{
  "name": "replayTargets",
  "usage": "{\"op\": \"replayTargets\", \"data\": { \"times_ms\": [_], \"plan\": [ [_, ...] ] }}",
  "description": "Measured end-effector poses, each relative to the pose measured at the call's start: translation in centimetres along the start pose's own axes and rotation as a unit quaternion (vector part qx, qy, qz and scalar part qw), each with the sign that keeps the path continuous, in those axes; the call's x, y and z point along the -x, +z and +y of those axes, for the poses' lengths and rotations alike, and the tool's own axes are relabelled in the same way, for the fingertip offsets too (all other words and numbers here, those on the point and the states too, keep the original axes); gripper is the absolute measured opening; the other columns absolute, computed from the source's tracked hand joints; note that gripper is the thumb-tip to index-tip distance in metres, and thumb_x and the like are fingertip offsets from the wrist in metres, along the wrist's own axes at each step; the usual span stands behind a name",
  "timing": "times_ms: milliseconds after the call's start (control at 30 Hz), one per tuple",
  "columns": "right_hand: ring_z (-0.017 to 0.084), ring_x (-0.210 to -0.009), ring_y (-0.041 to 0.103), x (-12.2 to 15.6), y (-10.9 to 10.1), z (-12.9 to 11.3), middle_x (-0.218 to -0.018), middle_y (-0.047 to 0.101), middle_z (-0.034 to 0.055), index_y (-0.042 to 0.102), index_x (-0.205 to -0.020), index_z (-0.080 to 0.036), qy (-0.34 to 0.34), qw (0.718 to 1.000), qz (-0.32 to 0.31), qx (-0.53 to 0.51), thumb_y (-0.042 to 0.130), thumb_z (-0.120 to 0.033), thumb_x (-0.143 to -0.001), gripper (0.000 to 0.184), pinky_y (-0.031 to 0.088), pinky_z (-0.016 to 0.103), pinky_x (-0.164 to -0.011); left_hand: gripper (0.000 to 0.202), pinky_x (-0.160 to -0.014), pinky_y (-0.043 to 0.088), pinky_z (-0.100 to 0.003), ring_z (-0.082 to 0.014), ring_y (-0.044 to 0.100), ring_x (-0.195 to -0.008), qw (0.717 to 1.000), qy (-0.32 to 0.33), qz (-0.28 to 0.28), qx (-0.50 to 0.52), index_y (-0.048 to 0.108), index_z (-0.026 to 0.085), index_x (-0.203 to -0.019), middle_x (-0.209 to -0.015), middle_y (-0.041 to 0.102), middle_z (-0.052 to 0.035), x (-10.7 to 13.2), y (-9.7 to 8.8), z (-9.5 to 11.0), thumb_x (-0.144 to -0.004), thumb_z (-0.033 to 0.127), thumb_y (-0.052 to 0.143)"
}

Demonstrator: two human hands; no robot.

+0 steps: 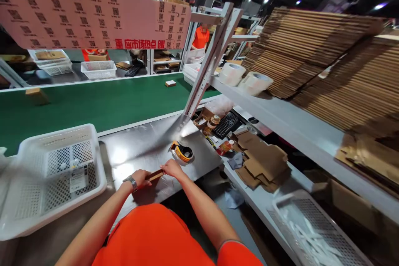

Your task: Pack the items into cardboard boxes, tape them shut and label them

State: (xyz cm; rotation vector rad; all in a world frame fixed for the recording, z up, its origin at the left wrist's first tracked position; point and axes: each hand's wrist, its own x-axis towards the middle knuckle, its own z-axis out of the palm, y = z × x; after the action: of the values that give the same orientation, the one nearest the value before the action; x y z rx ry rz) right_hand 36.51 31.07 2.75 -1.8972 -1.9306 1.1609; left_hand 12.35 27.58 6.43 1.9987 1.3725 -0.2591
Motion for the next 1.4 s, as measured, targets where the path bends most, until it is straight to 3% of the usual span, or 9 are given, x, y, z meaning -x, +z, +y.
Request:
{"op": "replayTargets", "data": {
  "times_ms": [433,633,700,800,967,1167,1400],
  "plan": [
    [0.016,-0.050,0.055,-0.2,-0.3,-1.0,-0.047,0.059,0.0008,0.071,-0.053,-0.023,0.027,0.999,-0.025,-0.019,0.066,-0.036,-0.098,0.047,0.040,0.032,-0.061,0.036,-0.095,0.058,-0.033,-0.0307,0.083,-0.114,1.000,-0.011,-0.015,0.006,0.089,0.026,-0.125,-0.117,0.090,-0.0116,-0.5,-0.7,-0.2,-0.091,0.037,0.084],
    [0.014,-0.058,0.052,0.1,-1.2,0.0,-0.056,0.063,-0.0035,0.077,-0.062,-0.021,-0.018,0.997,-0.049,-0.050,0.085,-0.027,-0.077,0.018,0.039,0.028,-0.061,0.036,-0.098,0.058,-0.032,-0.0297,0.083,-0.119,1.000,-0.007,-0.009,0.016,0.089,0.030,-0.126,-0.122,0.090,-0.0096,-0.7,-1.2,-0.9,-0.091,0.039,0.084],
    [0.016,-0.064,0.056,0.6,-0.8,0.3,-0.060,0.065,-0.0036,0.080,-0.068,-0.021,-0.032,0.997,-0.031,-0.057,0.084,-0.029,-0.078,0.013,0.041,0.027,-0.065,0.035,-0.098,0.059,-0.032,-0.0304,0.083,-0.118,1.000,-0.001,-0.005,0.018,0.090,0.029,-0.125,-0.122,0.090,-0.0106,-0.7,-1.3,-1.1,-0.092,0.040,0.083],
    [0.019,-0.071,0.061,1.5,0.6,0.7,-0.065,0.066,-0.0015,0.080,-0.071,-0.021,-0.043,0.997,0.016,-0.060,0.076,-0.032,-0.086,0.019,0.045,0.029,-0.070,0.033,-0.095,0.059,-0.032,-0.0307,0.084,-0.115,1.000,0.005,-0.001,0.022,0.091,0.029,-0.122,-0.118,0.091,-0.0112,-0.9,-1.4,-1.4,-0.093,0.044,0.082],
    [0.021,-0.086,0.067,2.6,2.9,1.4,-0.086,0.072,0.0040,0.079,-0.076,-0.022,-0.080,0.991,0.090,-0.061,0.066,-0.028,-0.093,0.022,0.050,0.032,-0.084,0.035,-0.095,0.059,-0.033,-0.0319,0.084,-0.115,1.000,0.007,0.005,0.020,0.092,0.027,-0.119,-0.117,0.091,-0.0133,-1.4,-1.3,-1.7,-0.092,0.048,0.084],
    [0.019,-0.085,0.064,2.7,3.8,2.1,-0.085,0.066,0.0021,0.071,-0.072,-0.022,-0.124,0.984,0.110,-0.071,0.064,-0.027,-0.096,0.025,0.049,0.030,-0.082,0.037,-0.093,0.059,-0.034,-0.0339,0.084,-0.116,1.000,0.010,-0.001,0.003,0.092,0.027,-0.120,-0.118,0.091,-0.0144,-2.2,-0.9,-2.1,-0.090,0.047,0.085],
    [0.020,-0.083,0.063,3.1,5.1,2.6,-0.087,0.069,0.0034,0.077,-0.082,-0.024,-0.124,0.975,0.165,-0.079,0.060,-0.038,-0.101,0.030,0.050,0.031,-0.080,0.034,-0.094,0.059,-0.035,-0.0334,0.084,-0.116,1.000,0.020,0.004,-0.001,0.091,0.030,-0.121,-0.118,0.091,-0.0122,-2.0,-0.7,-2.4,-0.094,0.047,0.078]
  ]
}}
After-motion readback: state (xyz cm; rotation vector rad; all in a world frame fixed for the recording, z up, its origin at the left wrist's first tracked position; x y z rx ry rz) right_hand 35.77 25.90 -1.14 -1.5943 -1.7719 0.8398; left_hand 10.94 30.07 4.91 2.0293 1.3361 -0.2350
